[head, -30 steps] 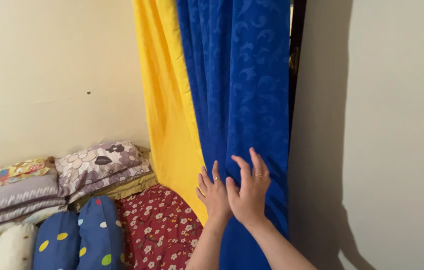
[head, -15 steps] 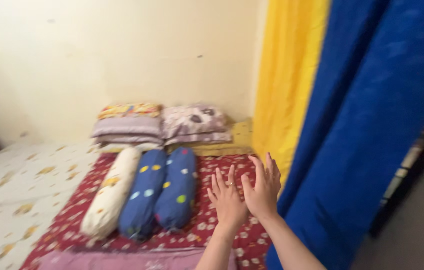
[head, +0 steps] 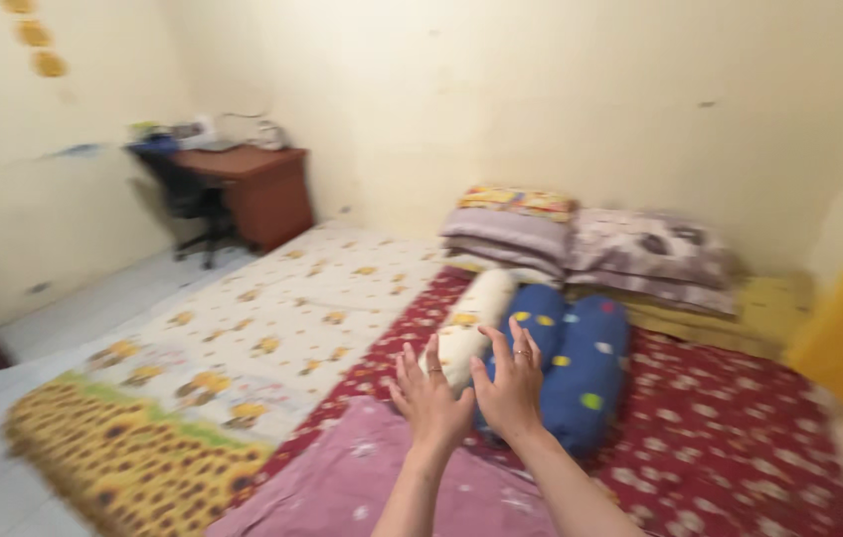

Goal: The person coils a black power cable and places it in a blue basket. They then open a desk drawer, remove several items including a wallet, a phone, and stationery, and place them on the desk. After briefly handling the items, they return them to the drawer and close it.

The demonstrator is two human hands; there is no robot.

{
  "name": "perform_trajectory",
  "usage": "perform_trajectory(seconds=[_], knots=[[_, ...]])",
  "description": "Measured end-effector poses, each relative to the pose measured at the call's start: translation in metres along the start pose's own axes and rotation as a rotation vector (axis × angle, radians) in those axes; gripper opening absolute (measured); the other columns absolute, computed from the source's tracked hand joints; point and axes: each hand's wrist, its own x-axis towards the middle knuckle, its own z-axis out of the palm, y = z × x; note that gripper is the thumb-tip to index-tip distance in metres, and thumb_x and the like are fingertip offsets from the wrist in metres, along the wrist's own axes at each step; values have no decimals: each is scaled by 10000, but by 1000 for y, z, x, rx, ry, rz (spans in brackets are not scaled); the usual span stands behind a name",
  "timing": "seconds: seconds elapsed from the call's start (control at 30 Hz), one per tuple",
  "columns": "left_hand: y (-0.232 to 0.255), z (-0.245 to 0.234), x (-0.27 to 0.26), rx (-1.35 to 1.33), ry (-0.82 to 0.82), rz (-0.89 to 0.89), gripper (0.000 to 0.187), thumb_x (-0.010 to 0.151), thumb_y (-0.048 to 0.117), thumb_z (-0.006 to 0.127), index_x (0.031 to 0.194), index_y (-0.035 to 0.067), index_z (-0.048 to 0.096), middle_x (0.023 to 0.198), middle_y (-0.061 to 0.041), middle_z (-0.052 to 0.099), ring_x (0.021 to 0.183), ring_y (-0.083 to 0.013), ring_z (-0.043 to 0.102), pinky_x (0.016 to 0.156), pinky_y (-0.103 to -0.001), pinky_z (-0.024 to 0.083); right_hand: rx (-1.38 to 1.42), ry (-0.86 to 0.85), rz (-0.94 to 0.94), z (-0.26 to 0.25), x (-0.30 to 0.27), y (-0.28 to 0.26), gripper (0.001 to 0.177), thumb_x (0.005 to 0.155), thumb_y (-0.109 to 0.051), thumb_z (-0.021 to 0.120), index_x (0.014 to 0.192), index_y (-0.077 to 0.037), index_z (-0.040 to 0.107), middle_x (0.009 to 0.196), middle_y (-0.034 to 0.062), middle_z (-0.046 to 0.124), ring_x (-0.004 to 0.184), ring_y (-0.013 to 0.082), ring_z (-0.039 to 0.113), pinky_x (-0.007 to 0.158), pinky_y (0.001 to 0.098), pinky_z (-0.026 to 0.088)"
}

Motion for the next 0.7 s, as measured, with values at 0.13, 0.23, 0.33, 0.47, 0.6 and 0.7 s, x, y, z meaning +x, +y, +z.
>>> perform_trajectory(seconds=[0.13, 0.23, 0.33, 0.47, 0.6, 0.7], knots=[[-100, -67, 19, 66, 131, -144, 1005, 774, 336, 746, 1591, 261, 166, 1650, -236, 98, 1530, -438, 59, 1183, -655, 69, 135, -44, -104, 77, 4, -77, 500, 851, -245, 692, 1334, -165, 592, 1541, 247, 414, 1397, 454, 369, 1156, 550, 301], [-161, -115, 12, 121, 206, -277, 988, 771, 326, 744, 1577, 266, 175, 1655, -226, 89, 1527, -421, 68, 1187, -648, 77, 251, -163, -119, 122, -3, -135, 487, 867, -241, 683, 1343, -176, 607, 1536, 243, 414, 1403, 462, 336, 1145, 552, 288], [-208, -157, 4, 163, 298, -357, 974, 759, 341, 737, 1563, 272, 191, 1653, -216, 98, 1519, -412, 84, 1196, -629, 99, 322, -275, -176, 159, -13, -188, 461, 881, -252, 685, 1326, -163, 607, 1545, 243, 402, 1423, 463, 315, 1153, 566, 277], [-261, -207, -4, 205, 333, -486, 969, 779, 329, 729, 1580, 268, 189, 1643, -221, 93, 1528, -413, 54, 1193, -626, 98, 433, -390, -218, 209, -21, -254, 460, 877, -259, 678, 1324, -176, 609, 1561, 230, 385, 1433, 451, 297, 1146, 557, 285], [-320, -255, -5, 269, 359, -635, 987, 780, 343, 738, 1587, 295, 171, 1658, -185, 86, 1539, -381, 49, 1212, -600, 97, 510, -504, -232, 274, -31, -320, 437, 881, -261, 676, 1307, -185, 612, 1556, 205, 394, 1438, 435, 289, 1127, 562, 285], [-371, -291, 0, 317, 394, -710, 986, 782, 405, 755, 1569, 281, 174, 1667, -174, 87, 1552, -373, 50, 1213, -603, 106, 608, -501, -313, 330, -42, -367, 402, 901, -255, 662, 1292, -173, 619, 1552, 222, 395, 1435, 446, 295, 1138, 561, 288]])
